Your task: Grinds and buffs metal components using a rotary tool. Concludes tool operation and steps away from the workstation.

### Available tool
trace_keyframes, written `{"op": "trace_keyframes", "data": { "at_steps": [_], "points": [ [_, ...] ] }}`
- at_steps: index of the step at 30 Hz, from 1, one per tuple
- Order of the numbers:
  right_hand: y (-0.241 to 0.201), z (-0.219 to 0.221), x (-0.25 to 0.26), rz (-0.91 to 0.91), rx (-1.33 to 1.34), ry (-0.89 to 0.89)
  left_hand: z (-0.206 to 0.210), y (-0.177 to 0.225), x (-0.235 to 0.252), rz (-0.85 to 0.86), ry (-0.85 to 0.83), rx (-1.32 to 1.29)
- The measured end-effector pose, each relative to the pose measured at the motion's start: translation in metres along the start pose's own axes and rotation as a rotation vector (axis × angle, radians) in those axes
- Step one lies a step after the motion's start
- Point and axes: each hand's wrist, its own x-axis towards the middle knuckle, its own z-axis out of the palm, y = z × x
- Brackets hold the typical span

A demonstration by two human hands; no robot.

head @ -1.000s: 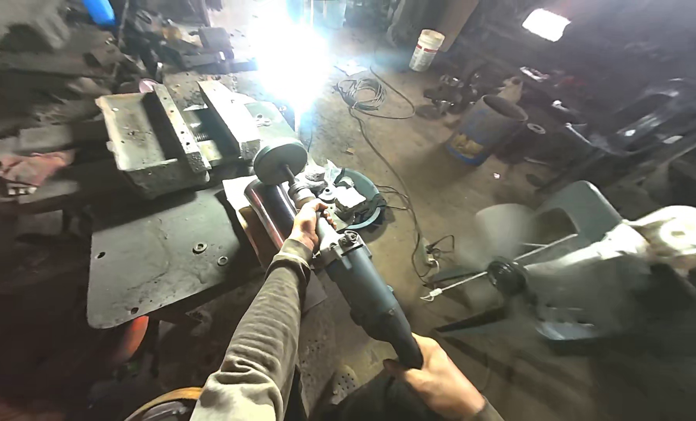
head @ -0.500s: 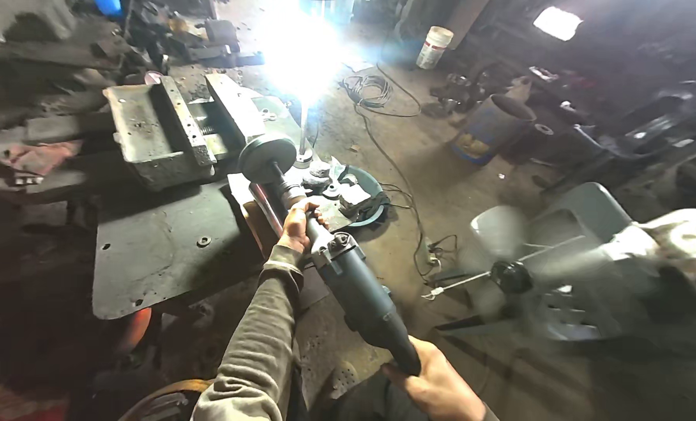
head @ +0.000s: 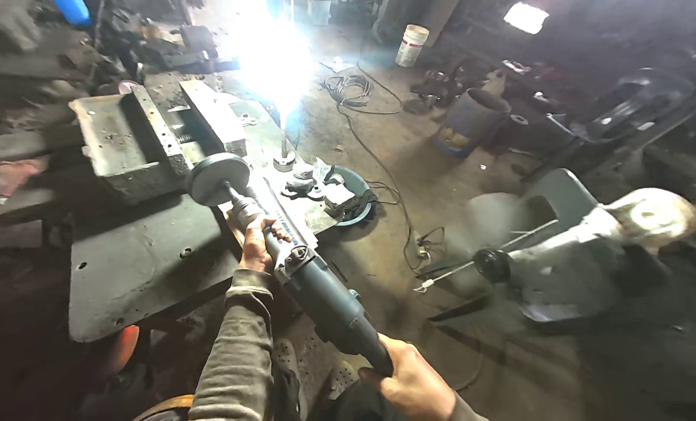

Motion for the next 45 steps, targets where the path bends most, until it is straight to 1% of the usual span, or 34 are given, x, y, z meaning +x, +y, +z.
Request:
{"op": "trace_keyframes", "data": {
  "at_steps": [3,8,11,15,18,24,27,30,32,39,45],
  "points": [
    [-0.001,-0.001,0.002,-0.016,-0.011,-0.016,-0.002,0.002,-0.003,0.007,0.017,-0.034],
    [0.002,-0.003,0.001,-0.007,0.013,-0.006,0.001,0.0,0.001,0.019,0.019,0.013],
    [0.008,-0.005,0.002,-0.007,0.047,0.021,0.011,-0.004,0.006,0.032,0.005,0.058],
    [0.015,-0.012,0.003,-0.007,0.105,0.038,0.024,-0.01,0.011,0.0,-0.06,0.152],
    [0.024,-0.015,0.007,-0.009,0.164,0.057,0.04,-0.016,0.021,-0.025,-0.082,0.167],
    [0.036,-0.02,0.011,0.0,0.303,0.057,0.064,-0.027,0.049,-0.14,0.006,0.196],
    [0.04,-0.023,0.012,-0.028,0.331,0.063,0.065,-0.035,0.055,-0.152,0.015,0.202],
    [0.04,-0.024,0.013,-0.032,0.335,0.059,0.072,-0.035,0.056,-0.177,0.067,0.195],
    [0.038,-0.025,0.012,-0.036,0.325,0.065,0.071,-0.033,0.057,-0.186,0.069,0.186],
    [0.027,-0.015,0.004,-0.011,0.331,0.063,0.056,-0.02,0.043,-0.119,-0.03,0.157],
    [0.013,-0.01,0.001,-0.003,0.171,0.061,0.029,-0.01,0.023,-0.041,-0.119,0.123]
  ]
}}
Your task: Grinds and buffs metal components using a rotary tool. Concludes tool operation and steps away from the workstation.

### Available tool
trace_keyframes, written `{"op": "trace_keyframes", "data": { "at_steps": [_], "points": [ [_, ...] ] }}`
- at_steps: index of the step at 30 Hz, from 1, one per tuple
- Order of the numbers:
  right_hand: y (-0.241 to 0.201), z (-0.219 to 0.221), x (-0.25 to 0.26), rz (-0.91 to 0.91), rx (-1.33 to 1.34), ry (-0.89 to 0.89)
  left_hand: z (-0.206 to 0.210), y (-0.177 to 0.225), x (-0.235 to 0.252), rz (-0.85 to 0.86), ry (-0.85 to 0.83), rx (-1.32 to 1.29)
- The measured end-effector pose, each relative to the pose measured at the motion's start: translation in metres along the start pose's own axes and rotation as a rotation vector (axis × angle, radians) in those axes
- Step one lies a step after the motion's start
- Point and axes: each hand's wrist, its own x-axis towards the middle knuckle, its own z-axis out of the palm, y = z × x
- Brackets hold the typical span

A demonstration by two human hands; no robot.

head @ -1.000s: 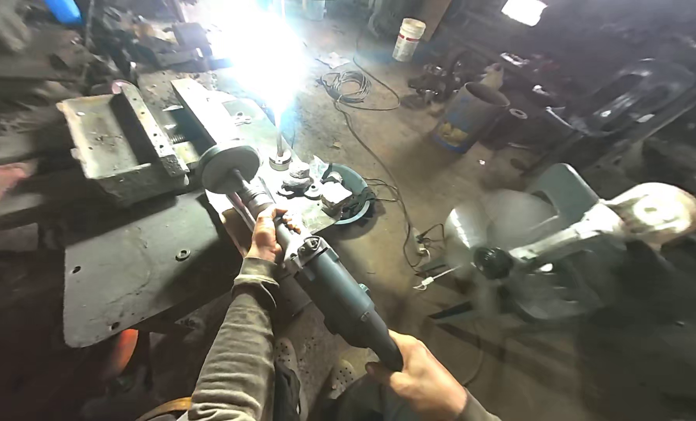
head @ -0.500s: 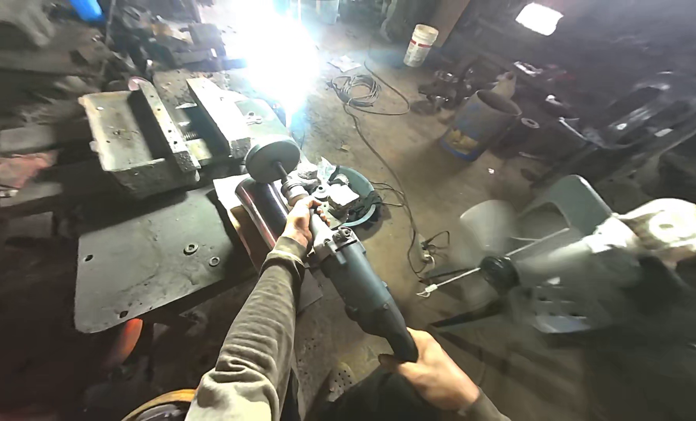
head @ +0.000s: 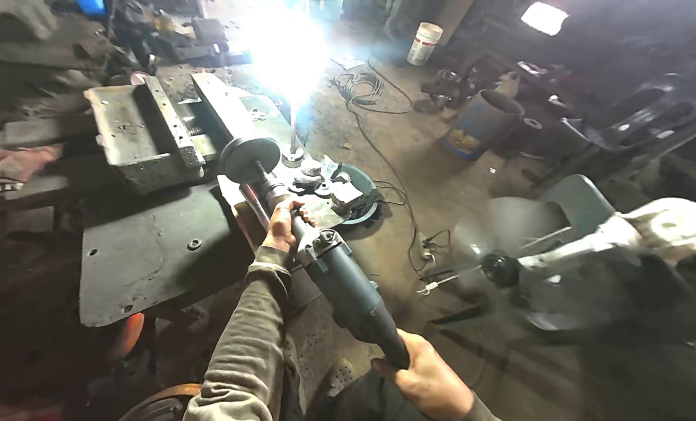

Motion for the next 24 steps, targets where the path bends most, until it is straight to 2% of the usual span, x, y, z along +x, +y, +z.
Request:
{"op": "trace_keyframes", "data": {
  "at_steps": [3,8,14,18,24],
  "points": [
    [-0.005,0.003,-0.001,-0.014,-0.063,-0.005,-0.013,0.003,-0.014,0.027,0.019,0.026],
    [-0.011,0.007,0.002,-0.014,-0.143,-0.048,-0.027,0.006,-0.023,0.08,0.099,-0.099],
    [-0.018,0.008,0.006,-0.01,-0.206,-0.073,-0.038,0.01,-0.029,0.038,0.155,-0.177],
    [-0.016,0.005,0.007,-0.018,-0.191,-0.061,-0.04,0.007,-0.023,0.069,0.127,-0.111],
    [-0.013,-0.003,0.01,-0.013,-0.127,-0.023,-0.01,0.011,-0.017,0.058,0.121,-0.047]
  ]
}}
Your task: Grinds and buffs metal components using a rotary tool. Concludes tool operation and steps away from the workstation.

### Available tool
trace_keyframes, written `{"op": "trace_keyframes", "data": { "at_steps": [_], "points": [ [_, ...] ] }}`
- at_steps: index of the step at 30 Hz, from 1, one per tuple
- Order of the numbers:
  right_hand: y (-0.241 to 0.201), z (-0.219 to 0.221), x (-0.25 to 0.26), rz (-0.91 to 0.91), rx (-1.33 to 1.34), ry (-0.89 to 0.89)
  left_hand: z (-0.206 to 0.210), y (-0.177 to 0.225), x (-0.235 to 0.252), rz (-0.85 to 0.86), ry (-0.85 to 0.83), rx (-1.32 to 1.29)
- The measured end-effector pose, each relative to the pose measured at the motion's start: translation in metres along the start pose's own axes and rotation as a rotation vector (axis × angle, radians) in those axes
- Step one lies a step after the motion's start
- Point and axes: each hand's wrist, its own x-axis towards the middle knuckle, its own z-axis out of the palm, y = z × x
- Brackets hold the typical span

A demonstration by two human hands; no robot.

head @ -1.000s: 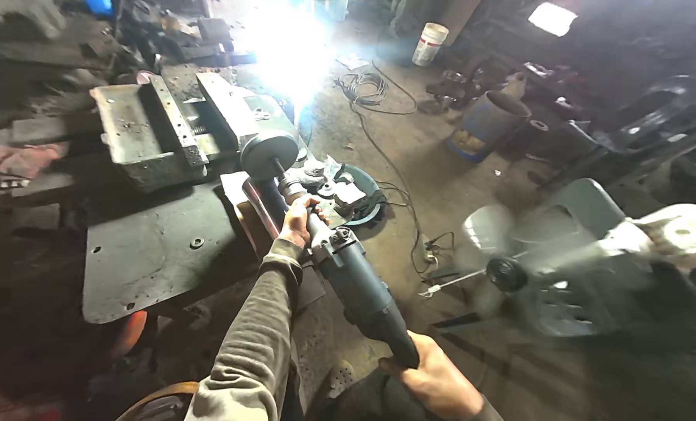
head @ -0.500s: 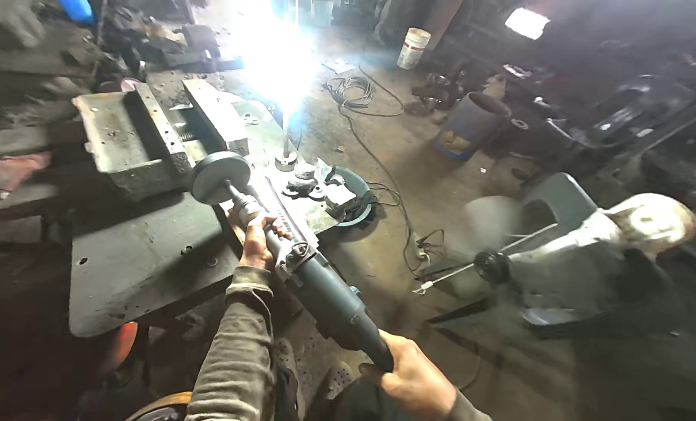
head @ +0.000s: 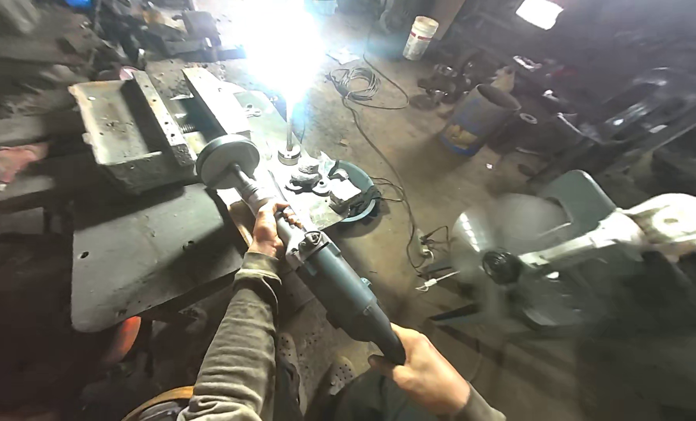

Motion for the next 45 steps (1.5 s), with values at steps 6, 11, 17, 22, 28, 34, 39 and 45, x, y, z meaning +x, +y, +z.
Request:
{"op": "trace_keyframes", "data": {
  "at_steps": [6,11,17,22,28,34,39,45],
  "points": [
    [0.013,-0.003,0.003,-0.005,0.105,0.049,0.029,-0.004,0.025,-0.092,-0.021,0.005],
    [0.025,-0.008,0.007,0.016,0.226,0.045,0.043,-0.019,0.048,-0.12,-0.034,0.098],
    [0.031,-0.01,0.012,-0.018,0.309,0.034,0.055,-0.028,0.062,-0.201,0.061,0.129],
    [0.032,-0.008,0.012,-0.048,0.346,0.043,0.051,-0.033,0.064,-0.235,0.062,0.123],
    [0.022,-0.005,0.005,-0.026,0.279,0.034,0.047,-0.019,0.051,-0.181,0.028,0.095],
    [0.012,0.006,0.0,0.002,0.198,0.028,0.028,-0.002,0.028,-0.096,-0.017,0.08],
    [0.004,0.009,0.0,-0.017,0.082,-0.008,-0.002,0.001,0.003,-0.007,-0.034,0.08],
    [-0.002,0.013,0.001,-0.013,-0.038,-0.018,-0.024,0.0,0.001,0.043,-0.025,-0.006]
  ]
}}
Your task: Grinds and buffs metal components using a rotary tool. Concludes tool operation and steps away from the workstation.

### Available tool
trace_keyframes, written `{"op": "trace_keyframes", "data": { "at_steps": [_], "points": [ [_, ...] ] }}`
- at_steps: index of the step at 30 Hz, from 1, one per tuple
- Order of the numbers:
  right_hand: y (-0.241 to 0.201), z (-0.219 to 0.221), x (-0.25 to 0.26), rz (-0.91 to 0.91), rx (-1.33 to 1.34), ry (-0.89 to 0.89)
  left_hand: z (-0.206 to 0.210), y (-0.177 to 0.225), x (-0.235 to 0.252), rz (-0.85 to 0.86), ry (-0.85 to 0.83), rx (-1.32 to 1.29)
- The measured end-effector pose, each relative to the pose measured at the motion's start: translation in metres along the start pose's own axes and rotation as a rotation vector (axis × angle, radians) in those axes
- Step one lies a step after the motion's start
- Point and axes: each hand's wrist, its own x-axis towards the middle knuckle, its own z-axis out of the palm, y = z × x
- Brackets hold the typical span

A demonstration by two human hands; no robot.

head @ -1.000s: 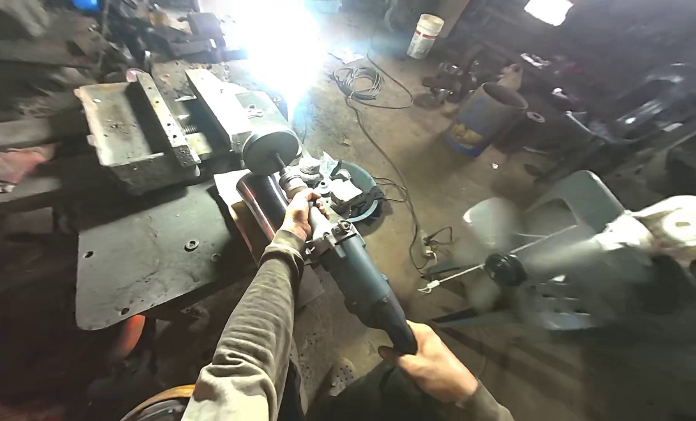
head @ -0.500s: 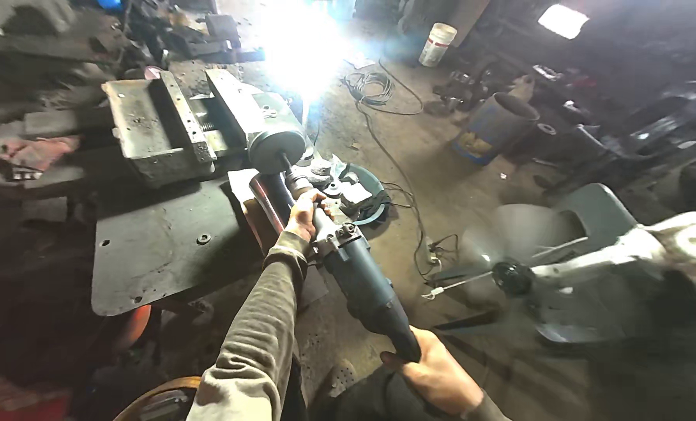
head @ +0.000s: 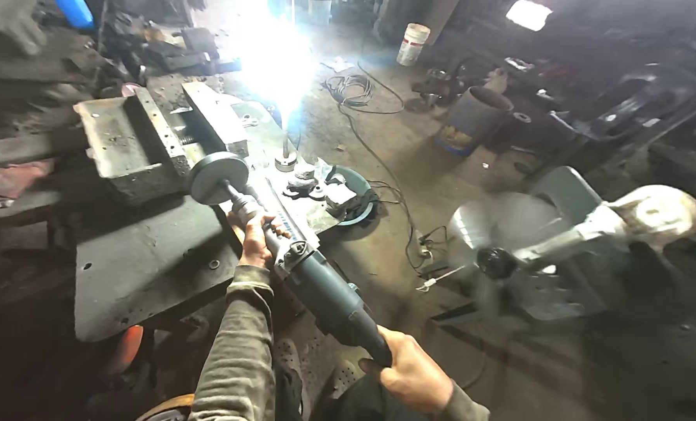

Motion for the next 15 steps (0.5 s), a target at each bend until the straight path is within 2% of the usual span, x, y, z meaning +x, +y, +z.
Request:
{"op": "trace_keyframes", "data": {
  "at_steps": [7,13,15],
  "points": [
    [0.004,-0.007,0.001,0.006,0.018,-0.003,0.014,-0.001,0.003,-0.007,0.005,0.014],
    [0.018,-0.015,0.004,0.009,0.159,0.005,0.039,-0.009,0.01,-0.078,-0.044,0.123],
    [0.022,-0.015,0.005,0.018,0.213,0.004,0.049,-0.011,0.025,-0.102,-0.007,0.107]
  ]
}}
